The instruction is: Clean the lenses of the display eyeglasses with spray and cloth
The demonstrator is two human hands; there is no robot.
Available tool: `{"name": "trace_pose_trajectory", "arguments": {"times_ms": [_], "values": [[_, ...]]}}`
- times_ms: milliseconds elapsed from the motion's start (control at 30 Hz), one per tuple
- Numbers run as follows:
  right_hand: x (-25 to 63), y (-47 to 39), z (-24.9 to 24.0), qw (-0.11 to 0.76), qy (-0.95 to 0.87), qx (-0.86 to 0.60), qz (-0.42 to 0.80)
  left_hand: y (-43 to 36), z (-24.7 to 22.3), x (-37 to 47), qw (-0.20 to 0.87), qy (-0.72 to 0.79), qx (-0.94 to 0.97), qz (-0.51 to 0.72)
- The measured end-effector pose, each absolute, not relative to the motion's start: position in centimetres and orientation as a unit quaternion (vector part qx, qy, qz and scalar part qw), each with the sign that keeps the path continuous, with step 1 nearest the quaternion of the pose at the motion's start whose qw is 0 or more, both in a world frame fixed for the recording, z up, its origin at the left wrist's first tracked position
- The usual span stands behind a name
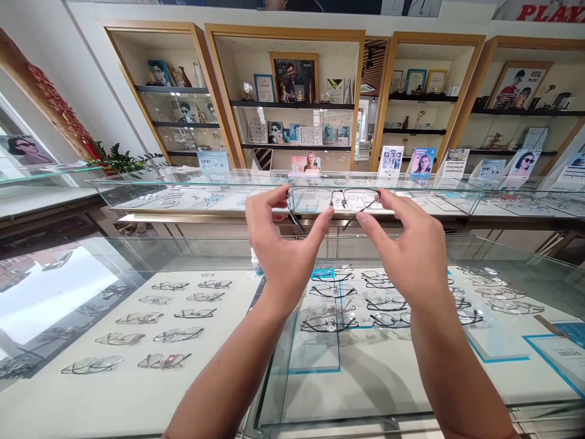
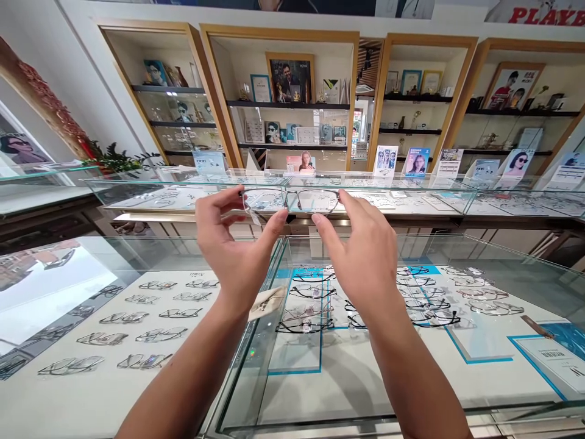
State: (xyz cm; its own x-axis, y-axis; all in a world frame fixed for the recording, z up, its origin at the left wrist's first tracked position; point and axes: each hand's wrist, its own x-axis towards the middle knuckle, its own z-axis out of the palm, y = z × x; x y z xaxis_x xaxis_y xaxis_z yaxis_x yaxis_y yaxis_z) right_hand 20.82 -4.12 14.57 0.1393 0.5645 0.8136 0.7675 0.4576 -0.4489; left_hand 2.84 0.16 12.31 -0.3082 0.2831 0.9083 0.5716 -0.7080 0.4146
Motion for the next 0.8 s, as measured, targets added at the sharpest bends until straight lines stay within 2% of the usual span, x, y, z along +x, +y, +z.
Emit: {"name": "trace_pose_trajectory", "arguments": {"times_ms": [533,800], "values": [[20.4,-5.1,14.4,0.537,-0.636,-0.525,-0.178,0.2,12.2,3.0,0.017,-0.367,-0.585,-0.723],[20.4,-5.1,14.4,0.531,-0.631,-0.531,-0.194,0.4,12.1,3.0,0.009,-0.371,-0.589,-0.718]]}}
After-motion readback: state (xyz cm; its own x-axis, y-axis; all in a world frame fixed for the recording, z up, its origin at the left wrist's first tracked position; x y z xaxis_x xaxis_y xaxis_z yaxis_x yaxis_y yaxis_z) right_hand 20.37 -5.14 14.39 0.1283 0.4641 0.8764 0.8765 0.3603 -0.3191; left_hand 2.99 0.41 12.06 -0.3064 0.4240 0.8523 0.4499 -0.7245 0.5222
